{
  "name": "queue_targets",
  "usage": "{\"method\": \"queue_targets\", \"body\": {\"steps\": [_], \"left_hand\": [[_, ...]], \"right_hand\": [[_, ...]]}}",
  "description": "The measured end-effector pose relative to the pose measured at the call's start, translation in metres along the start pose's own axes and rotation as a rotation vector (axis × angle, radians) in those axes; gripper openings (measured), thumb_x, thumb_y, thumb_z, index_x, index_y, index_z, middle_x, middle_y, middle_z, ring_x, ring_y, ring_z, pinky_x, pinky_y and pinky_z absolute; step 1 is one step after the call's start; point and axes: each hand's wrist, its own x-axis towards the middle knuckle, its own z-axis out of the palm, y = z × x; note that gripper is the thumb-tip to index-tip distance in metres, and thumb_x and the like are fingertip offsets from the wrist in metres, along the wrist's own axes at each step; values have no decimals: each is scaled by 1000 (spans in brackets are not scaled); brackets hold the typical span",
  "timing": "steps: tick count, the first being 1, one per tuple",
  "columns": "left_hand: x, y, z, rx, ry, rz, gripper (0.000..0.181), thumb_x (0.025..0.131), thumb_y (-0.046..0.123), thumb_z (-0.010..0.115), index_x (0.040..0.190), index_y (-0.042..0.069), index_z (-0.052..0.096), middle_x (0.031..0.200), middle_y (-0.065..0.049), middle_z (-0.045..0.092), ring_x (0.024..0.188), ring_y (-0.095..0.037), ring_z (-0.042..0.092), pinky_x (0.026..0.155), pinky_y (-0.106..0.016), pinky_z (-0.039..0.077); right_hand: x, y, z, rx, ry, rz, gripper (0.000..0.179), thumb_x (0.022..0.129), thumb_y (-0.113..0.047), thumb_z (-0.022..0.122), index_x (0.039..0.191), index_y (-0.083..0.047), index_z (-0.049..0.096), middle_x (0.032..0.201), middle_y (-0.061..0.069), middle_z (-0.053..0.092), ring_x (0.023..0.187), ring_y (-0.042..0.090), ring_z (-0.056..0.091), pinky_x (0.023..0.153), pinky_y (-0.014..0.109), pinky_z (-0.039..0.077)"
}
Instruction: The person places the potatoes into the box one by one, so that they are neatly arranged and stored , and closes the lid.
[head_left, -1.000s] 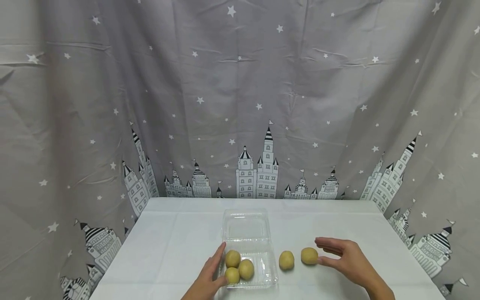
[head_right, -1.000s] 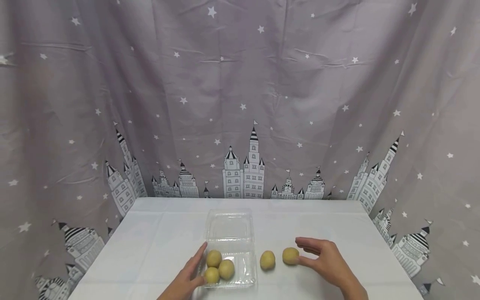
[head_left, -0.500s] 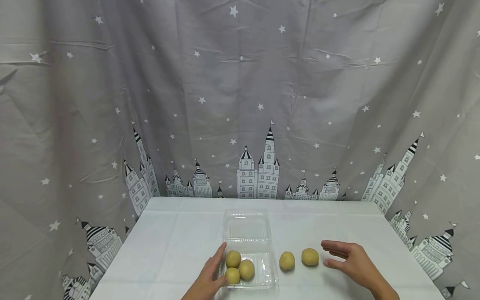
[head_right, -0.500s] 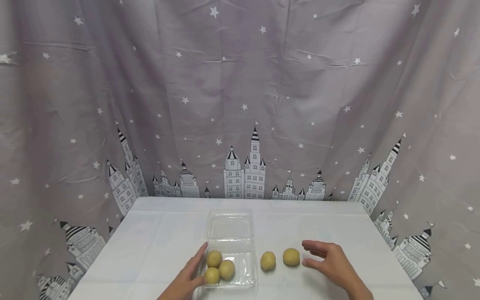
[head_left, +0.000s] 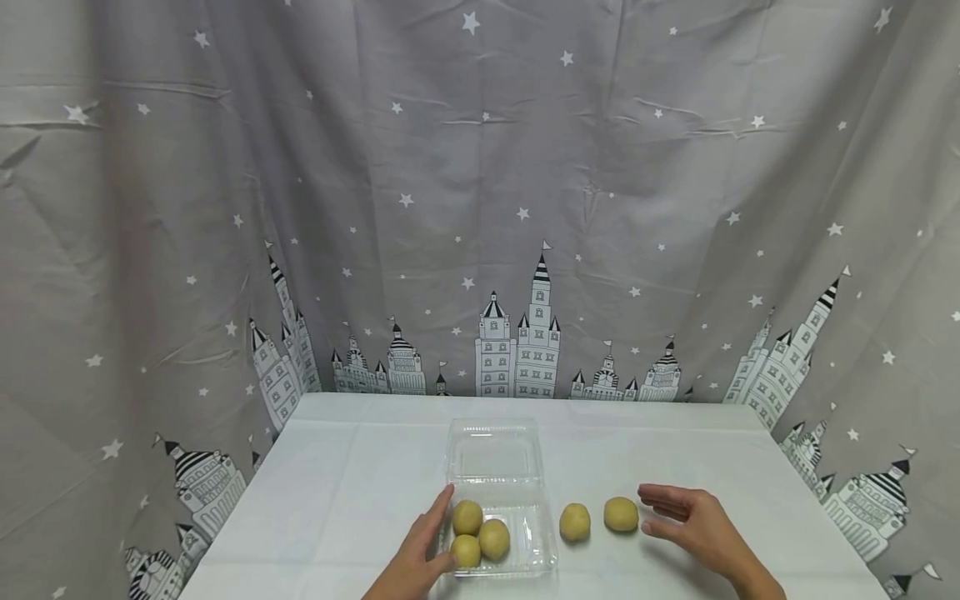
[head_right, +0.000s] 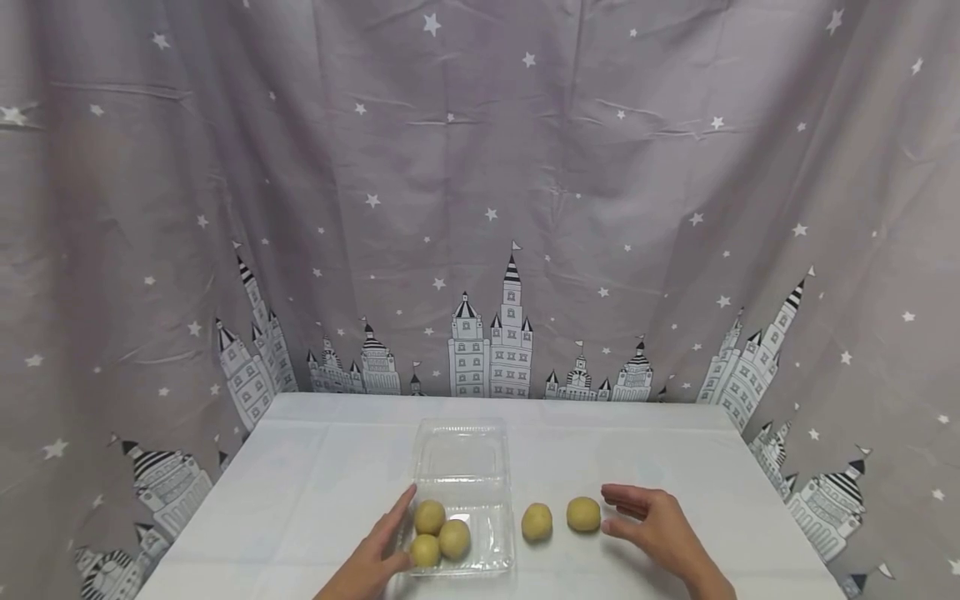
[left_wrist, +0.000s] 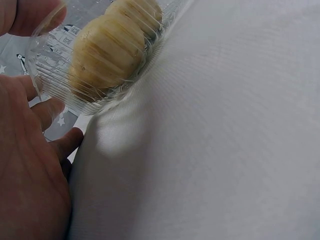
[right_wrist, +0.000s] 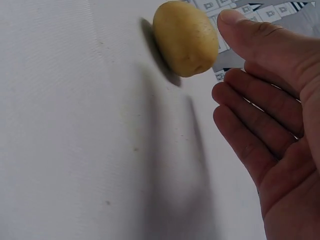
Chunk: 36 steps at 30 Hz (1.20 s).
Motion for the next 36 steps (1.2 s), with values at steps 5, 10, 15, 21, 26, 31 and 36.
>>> {"method": "queue_targets", "body": {"steps": [5,10,15,21,26,31,36], "left_hand": [[-1,10,1,31,16,-7,98,87,14,72,174,11,28,178,-27,23,162,-62,14,137,-46,-13],[-1,11,0,54,28,16,96,88,15,73,174,9,29,178,-26,26,164,-55,21,139,-43,-9],[4,-4,-1,26,-2,-72,100,89,17,75,176,22,26,183,-9,21,170,-41,13,123,-4,-7],[1,13,0,24,-15,-52,100,88,14,72,175,11,24,180,-24,17,165,-60,8,137,-41,-16],[0,26,-1,23,-34,-99,103,86,12,71,175,7,21,181,-26,15,165,-61,3,127,-76,-16],[-1,20,0,30,-11,-56,100,87,13,72,175,7,24,180,-27,18,164,-61,8,131,-70,-14],[0,14,0,-3,-4,-30,99,88,14,72,175,9,24,179,-28,16,163,-63,6,132,-64,-18]], "right_hand": [[3,4,5,19,-4,3,56,90,-18,90,136,9,71,134,27,75,120,21,79,99,27,64],[6,6,9,10,-15,-3,56,90,-20,90,136,7,72,135,25,75,121,22,78,100,27,63],[8,7,13,26,-23,-4,56,89,-19,90,136,8,72,136,25,75,121,15,78,100,24,62],[9,9,17,27,-23,4,57,89,-19,90,136,8,72,136,25,75,122,16,78,100,23,62],[12,9,19,35,-25,24,58,88,-19,91,136,8,71,135,26,75,120,22,79,99,27,64],[14,8,20,39,-21,34,55,89,-19,91,134,7,73,134,25,76,116,14,80,97,26,64],[11,9,20,51,-23,29,51,89,-18,90,132,7,74,131,25,77,114,12,80,95,26,64]]}}
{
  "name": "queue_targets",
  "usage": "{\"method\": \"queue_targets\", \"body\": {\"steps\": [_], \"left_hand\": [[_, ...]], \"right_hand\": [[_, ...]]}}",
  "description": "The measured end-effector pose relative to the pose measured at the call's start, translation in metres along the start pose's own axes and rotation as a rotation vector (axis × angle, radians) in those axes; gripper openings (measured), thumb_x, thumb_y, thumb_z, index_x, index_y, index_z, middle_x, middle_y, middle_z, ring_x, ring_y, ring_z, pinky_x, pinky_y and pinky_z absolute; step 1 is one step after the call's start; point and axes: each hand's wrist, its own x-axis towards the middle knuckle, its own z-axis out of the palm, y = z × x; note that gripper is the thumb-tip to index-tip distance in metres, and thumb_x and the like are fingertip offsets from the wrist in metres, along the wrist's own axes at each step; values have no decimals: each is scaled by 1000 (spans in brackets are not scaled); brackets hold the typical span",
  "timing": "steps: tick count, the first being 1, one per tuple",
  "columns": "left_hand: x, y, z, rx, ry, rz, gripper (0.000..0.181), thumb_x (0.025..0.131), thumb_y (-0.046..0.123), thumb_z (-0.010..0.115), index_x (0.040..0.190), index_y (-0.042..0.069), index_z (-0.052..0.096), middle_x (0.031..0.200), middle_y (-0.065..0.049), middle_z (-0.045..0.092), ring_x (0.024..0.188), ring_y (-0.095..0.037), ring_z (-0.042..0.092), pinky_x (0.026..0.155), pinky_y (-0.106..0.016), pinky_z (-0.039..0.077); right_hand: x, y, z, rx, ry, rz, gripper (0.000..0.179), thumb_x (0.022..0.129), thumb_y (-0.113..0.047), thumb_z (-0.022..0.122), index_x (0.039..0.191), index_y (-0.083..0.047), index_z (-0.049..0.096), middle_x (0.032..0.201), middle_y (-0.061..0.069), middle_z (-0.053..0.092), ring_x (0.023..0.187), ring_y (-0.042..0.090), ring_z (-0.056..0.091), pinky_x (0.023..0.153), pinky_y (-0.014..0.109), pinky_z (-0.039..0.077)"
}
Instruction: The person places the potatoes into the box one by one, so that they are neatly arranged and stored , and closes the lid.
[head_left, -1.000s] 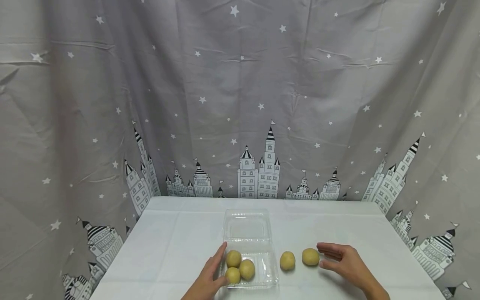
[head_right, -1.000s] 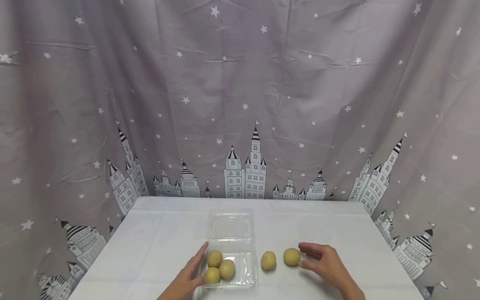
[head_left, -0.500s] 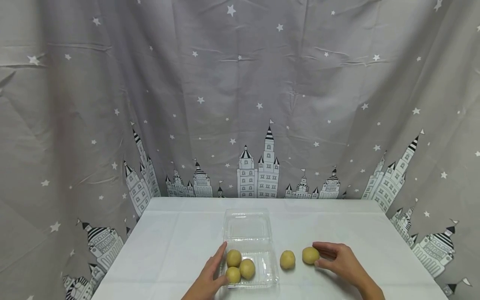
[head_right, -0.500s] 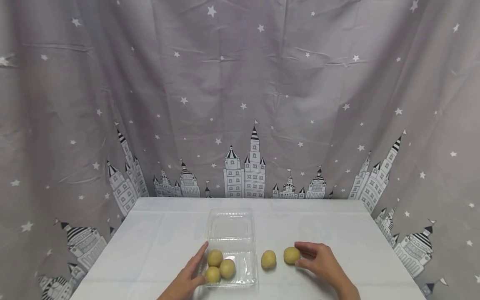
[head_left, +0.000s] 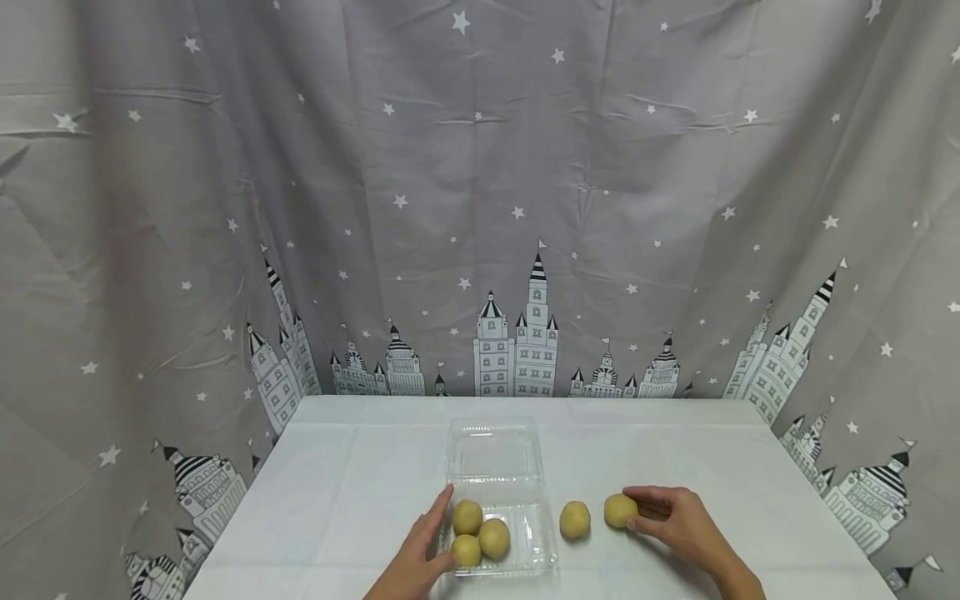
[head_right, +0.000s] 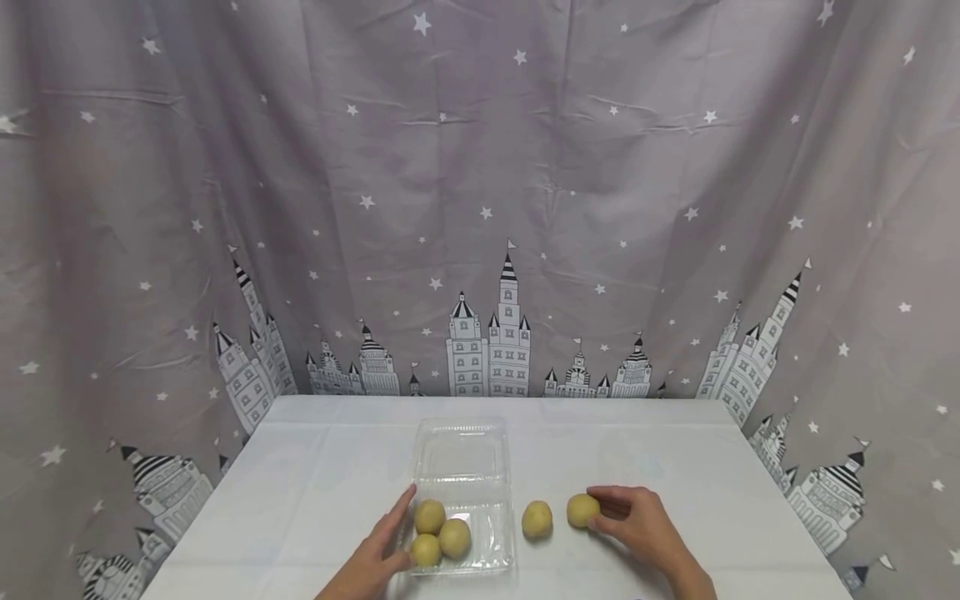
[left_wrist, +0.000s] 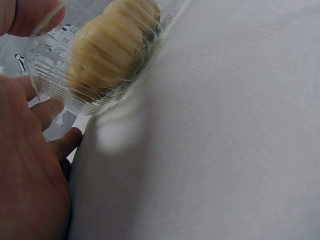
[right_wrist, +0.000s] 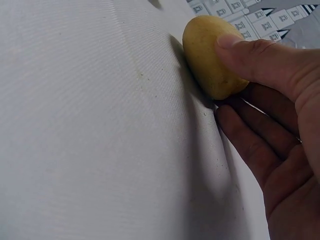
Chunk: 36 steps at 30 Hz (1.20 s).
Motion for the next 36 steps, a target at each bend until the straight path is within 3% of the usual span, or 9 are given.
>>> {"method": "queue_targets", "body": {"steps": [3,6,8,14,18,23,29,36], "left_hand": [[1,2,-1,3,-7,-12,100,87,14,72,175,7,24,179,-28,16,163,-63,5,131,-66,-17],[0,6,-1,11,-17,-33,102,86,13,72,174,5,22,179,-28,14,163,-65,2,125,-80,-15],[-1,8,-1,19,-21,-46,103,85,12,72,174,5,21,179,-28,14,163,-65,2,123,-83,-13],[-1,13,-2,20,-29,-92,105,84,12,71,176,8,19,181,-25,14,164,-63,-2,124,-81,-15],[-2,15,-2,29,-31,-106,105,85,12,71,176,11,19,182,-23,13,165,-61,-2,125,-80,-16],[-1,12,-2,21,-29,-84,105,84,11,71,176,9,20,181,-25,14,165,-62,0,125,-79,-16],[-1,10,-2,15,-20,-27,101,86,11,71,174,2,21,179,-31,15,163,-64,4,129,-73,-16],[0,13,-1,17,-18,-70,104,84,13,71,175,6,21,180,-27,17,165,-61,4,128,-75,-16]], "right_hand": [[-1,1,0,-2,5,5,50,89,-18,90,131,6,75,131,24,78,113,12,80,95,25,64],[-3,2,-1,-18,19,17,49,89,-18,90,130,4,76,130,23,78,113,11,80,94,22,64],[-5,1,-3,-33,27,19,48,89,-19,90,129,3,77,129,22,79,111,10,80,93,20,63],[-12,-1,-9,-41,35,-2,47,89,-16,90,129,4,77,128,22,79,109,11,81,91,19,63],[-15,-4,-13,-40,50,27,48,88,-17,91,129,4,77,127,22,79,109,12,81,90,19,64],[-14,-11,-16,-42,76,64,50,87,-18,92,129,4,77,128,21,80,107,8,80,90,18,63],[-9,-23,-13,-33,104,40,49,88,-20,91,129,3,77,128,21,80,108,7,80,91,20,64],[-3,-32,-6,5,111,18,49,90,-19,90,131,3,76,130,21,79,111,7,79,93,20,63]]}}
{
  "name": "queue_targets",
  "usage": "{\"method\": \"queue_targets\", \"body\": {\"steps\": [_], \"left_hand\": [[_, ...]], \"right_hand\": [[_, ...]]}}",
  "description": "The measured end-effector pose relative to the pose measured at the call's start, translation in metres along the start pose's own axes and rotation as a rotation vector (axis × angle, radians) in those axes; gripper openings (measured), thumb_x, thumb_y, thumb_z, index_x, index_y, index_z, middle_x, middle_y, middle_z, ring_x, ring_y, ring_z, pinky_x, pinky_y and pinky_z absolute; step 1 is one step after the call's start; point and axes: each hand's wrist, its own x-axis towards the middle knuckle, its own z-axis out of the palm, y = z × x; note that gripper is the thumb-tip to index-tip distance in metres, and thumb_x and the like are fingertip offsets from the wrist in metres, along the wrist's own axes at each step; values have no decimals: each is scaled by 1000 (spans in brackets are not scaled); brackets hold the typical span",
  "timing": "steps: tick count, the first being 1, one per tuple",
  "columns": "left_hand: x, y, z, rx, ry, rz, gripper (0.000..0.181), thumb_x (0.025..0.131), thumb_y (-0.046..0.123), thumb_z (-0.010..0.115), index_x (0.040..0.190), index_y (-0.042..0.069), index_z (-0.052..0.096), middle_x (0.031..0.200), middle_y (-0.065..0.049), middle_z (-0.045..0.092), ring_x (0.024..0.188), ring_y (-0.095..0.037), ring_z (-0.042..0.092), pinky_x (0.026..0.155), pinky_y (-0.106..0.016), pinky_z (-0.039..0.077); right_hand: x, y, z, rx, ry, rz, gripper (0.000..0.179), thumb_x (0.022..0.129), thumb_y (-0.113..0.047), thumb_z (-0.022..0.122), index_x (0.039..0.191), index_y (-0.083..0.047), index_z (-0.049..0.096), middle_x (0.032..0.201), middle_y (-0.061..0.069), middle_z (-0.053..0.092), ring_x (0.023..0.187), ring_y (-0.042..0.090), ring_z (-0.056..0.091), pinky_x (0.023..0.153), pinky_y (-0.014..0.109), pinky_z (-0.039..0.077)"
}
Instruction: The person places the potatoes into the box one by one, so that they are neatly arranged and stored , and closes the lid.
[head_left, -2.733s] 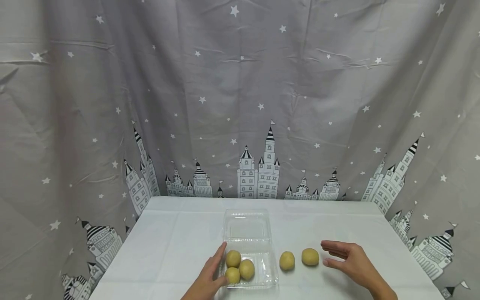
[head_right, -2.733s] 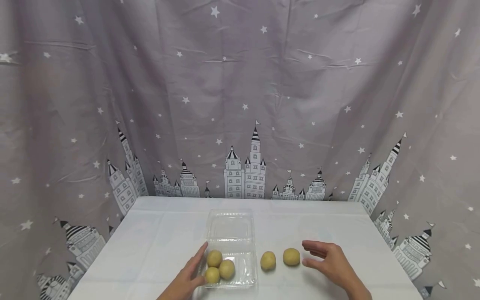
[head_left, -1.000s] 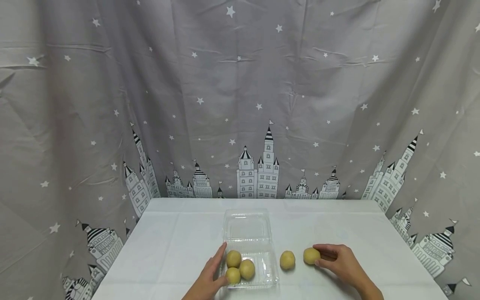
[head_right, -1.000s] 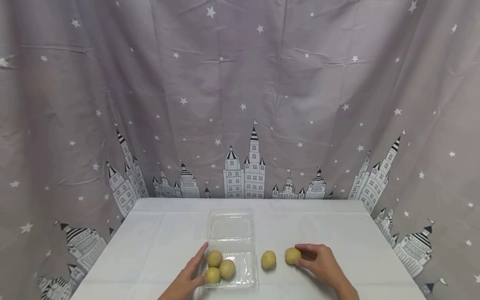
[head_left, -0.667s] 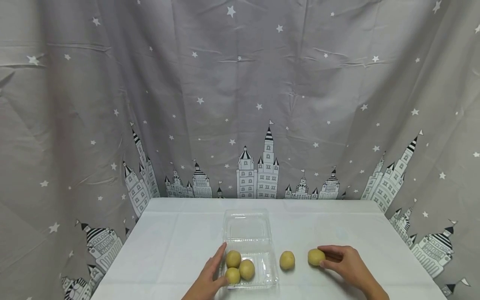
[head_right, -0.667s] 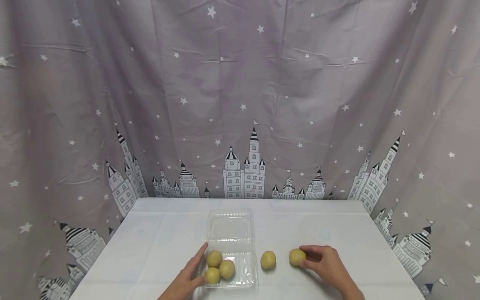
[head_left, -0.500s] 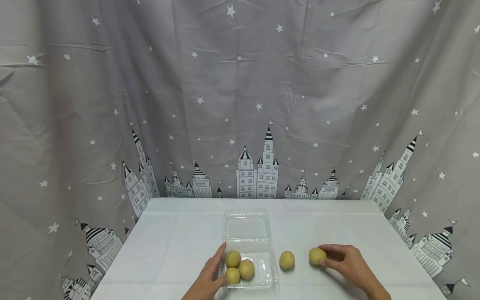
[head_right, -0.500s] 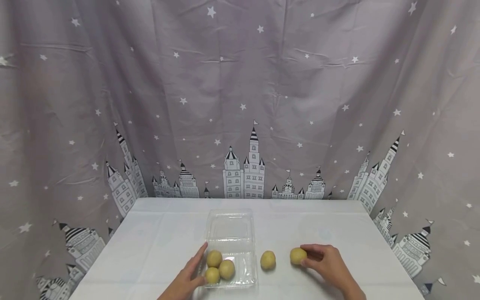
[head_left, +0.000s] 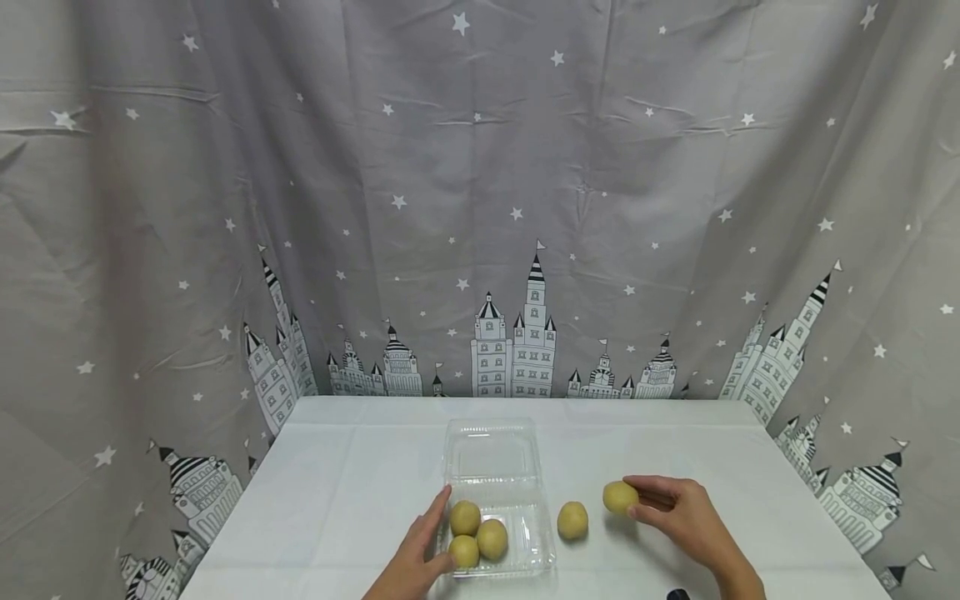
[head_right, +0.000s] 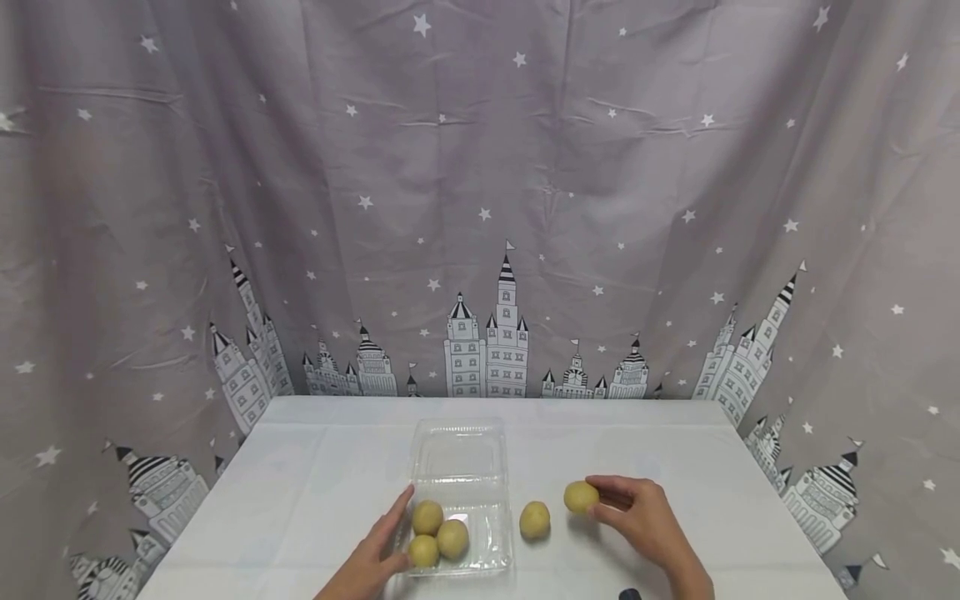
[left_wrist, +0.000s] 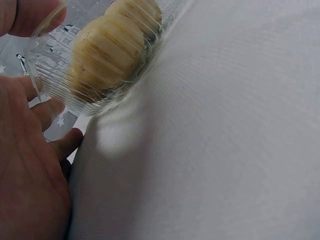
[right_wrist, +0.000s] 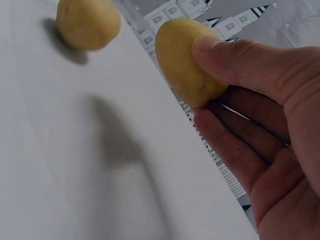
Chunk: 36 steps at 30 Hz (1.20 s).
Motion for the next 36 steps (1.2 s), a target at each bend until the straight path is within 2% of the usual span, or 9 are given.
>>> {"method": "queue_targets", "body": {"steps": [3,8,10,14,18,24,27,32,36], "left_hand": [[3,-13,0,-11,12,-7,103,85,16,74,176,14,24,181,-20,19,167,-56,6,137,-40,-16],[11,-42,-1,-6,14,-16,103,87,19,77,176,27,25,183,-5,20,170,-40,9,113,4,-6],[10,-41,0,-1,23,47,102,88,17,76,176,20,26,182,-13,22,169,-46,12,130,-13,-11],[5,-37,1,45,36,165,96,92,16,72,175,13,26,179,-24,24,169,-40,19,134,-23,-12],[7,-43,0,59,35,143,96,93,18,73,176,21,25,181,-14,23,170,-24,19,121,-2,-8],[6,-40,0,58,12,182,96,95,18,70,177,14,20,180,-26,19,165,-56,15,125,-13,-16],[6,-33,1,58,25,145,96,93,18,72,176,15,24,180,-25,20,164,-56,15,124,-11,-15],[2,-18,2,28,37,110,96,89,15,72,174,9,27,178,-29,22,163,-61,15,136,-57,-13],[1,-12,1,44,23,114,96,90,14,71,174,5,25,177,-32,21,162,-62,16,134,-64,-11]], "right_hand": [[3,-3,5,18,12,5,49,90,-19,90,132,1,76,130,20,79,112,8,79,94,20,63],[8,-14,15,14,22,23,49,89,-21,90,132,-2,77,131,17,79,116,14,80,96,21,63],[9,-18,18,15,22,17,48,89,-21,90,132,-3,78,131,15,79,117,17,80,96,22,63],[13,-25,27,52,6,-10,47,90,-19,89,132,-2,77,132,16,79,119,24,79,98,25,63],[19,-34,40,68,-6,-35,46,90,-19,90,131,-3,78,131,15,80,119,27,79,100,27,63],[30,-45,64,46,-44,-76,44,89,-21,90,129,-6,79,129,13,80,119,27,80,101,29,63],[34,-49,75,54,-78,-99,42,90,-19,90,129,-6,79,129,13,80,119,29,79,101,30,63],[39,-54,89,68,-129,-119,40,91,-17,88,128,-6,79,129,13,80,119,30,79,102,33,64],[40,-56,98,86,-150,-121,40,90,-17,88,128,-6,80,128,12,81,119,30,79,102,39,64]]}}
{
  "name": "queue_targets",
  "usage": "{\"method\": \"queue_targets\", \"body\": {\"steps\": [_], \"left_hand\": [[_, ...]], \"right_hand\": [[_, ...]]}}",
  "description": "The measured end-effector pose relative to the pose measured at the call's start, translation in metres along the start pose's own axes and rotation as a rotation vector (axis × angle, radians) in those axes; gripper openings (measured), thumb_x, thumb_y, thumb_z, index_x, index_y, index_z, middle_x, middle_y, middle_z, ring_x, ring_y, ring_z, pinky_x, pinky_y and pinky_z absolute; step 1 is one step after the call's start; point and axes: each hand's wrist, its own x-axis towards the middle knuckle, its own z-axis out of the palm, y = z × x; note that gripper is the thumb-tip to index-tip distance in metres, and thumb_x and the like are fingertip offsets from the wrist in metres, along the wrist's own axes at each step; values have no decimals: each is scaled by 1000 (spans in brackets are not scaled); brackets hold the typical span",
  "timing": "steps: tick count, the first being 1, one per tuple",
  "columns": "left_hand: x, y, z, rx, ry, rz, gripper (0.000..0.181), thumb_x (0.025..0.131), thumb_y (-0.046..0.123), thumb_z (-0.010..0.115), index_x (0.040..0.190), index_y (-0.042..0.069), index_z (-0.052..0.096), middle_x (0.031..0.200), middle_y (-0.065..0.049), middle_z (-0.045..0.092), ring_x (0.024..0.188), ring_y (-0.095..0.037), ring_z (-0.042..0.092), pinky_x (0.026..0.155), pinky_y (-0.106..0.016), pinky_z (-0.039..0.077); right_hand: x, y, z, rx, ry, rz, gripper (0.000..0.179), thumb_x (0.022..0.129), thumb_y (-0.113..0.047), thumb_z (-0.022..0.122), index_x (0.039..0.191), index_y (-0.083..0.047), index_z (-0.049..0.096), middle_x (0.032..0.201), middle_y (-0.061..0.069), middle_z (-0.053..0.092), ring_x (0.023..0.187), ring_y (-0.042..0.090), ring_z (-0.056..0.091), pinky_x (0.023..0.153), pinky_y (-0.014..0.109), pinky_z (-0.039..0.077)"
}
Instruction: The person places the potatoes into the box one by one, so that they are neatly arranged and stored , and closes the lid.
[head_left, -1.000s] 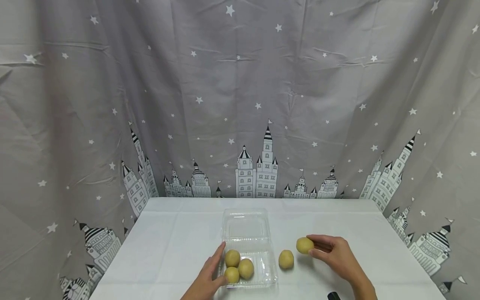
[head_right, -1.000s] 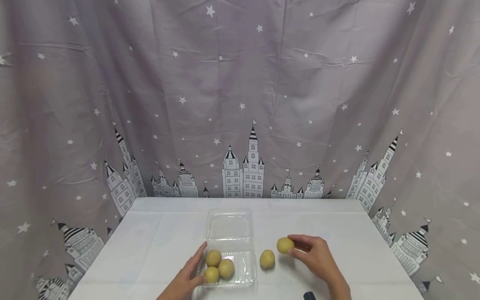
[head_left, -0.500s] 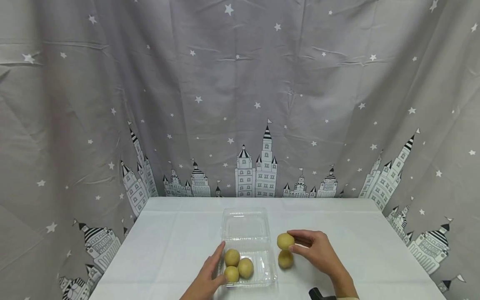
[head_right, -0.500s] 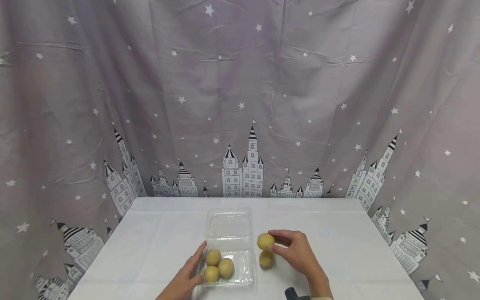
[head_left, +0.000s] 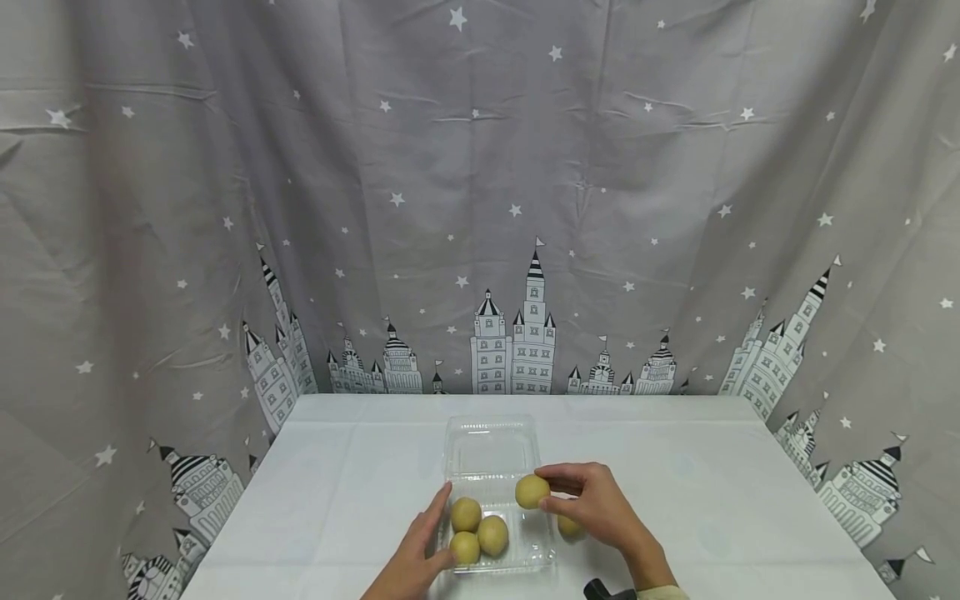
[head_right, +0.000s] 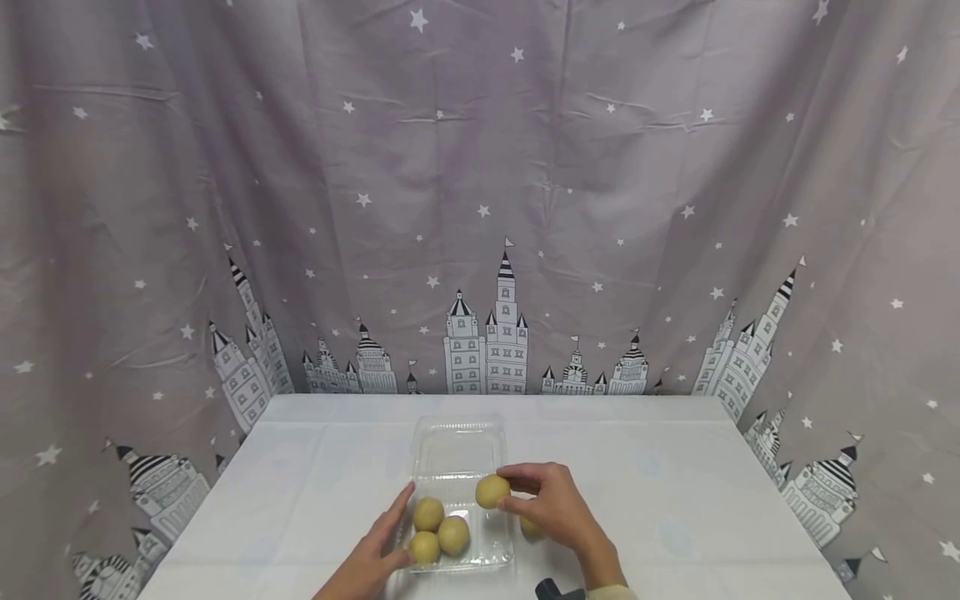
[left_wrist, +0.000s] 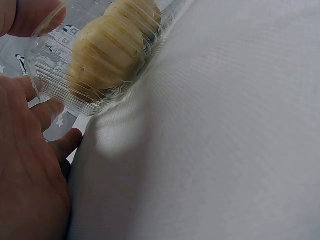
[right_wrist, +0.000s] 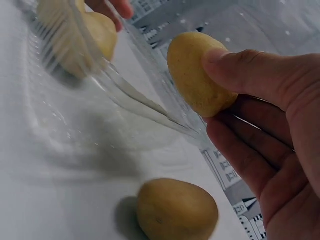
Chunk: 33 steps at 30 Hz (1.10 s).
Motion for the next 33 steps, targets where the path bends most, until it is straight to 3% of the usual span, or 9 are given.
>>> {"method": "queue_targets", "body": {"steps": [11,15,18,21,23,27,29,30,33], "left_hand": [[0,5,-1,-13,4,-15,98,88,13,72,173,4,25,178,-30,22,163,-61,15,132,-67,-11],[0,2,1,-10,32,-80,98,87,15,76,174,13,30,179,-22,25,165,-57,14,135,-28,-9],[0,4,2,-15,36,-123,100,85,17,76,174,18,31,179,-21,25,165,-58,12,136,-31,-8],[-1,7,2,-42,31,-140,102,83,17,75,174,17,31,179,-25,23,164,-64,7,132,-71,-9],[0,7,2,-50,38,-142,102,82,17,75,174,16,32,179,-25,24,163,-64,7,129,-75,-8],[0,4,3,-39,51,-105,99,83,15,75,173,13,33,178,-24,26,164,-61,12,137,-50,-8],[0,4,3,-46,39,-79,100,83,13,73,173,9,31,178,-26,24,164,-61,12,137,-54,-12],[1,3,3,-47,33,-95,101,83,14,73,174,11,30,179,-23,23,165,-58,12,138,-41,-12],[3,-2,1,-50,15,-125,103,83,16,74,175,14,29,181,-20,22,167,-56,10,137,-39,-12]], "right_hand": [[7,1,22,-111,-37,-87,35,91,-17,87,125,-10,81,125,3,83,116,22,80,104,36,63],[8,0,30,-150,-34,-166,35,89,-11,85,124,-7,82,123,4,83,114,19,80,103,40,64],[9,-1,35,-186,-23,-195,35,88,-9,85,123,-6,82,121,5,84,111,19,80,100,41,65],[10,-3,39,-228,-11,-194,34,87,-10,85,121,-6,83,120,5,84,110,18,80,98,39,66],[11,-4,41,-251,-3,-193,34,87,-10,86,120,-5,83,119,5,84,109,19,81,96,38,67],[12,-7,44,-278,13,-188,33,87,-9,87,119,-4,83,118,6,84,108,21,81,94,41,68],[13,-7,45,-293,21,-185,33,86,-11,88,118,-4,83,117,5,85,108,22,82,93,41,68],[13,-7,46,-303,26,-182,33,86,-11,89,118,-5,83,117,5,85,108,22,82,93,40,68],[14,-7,48,-334,49,-184,33,85,-12,89,117,-6,84,115,3,85,106,19,81,91,39,68]]}}
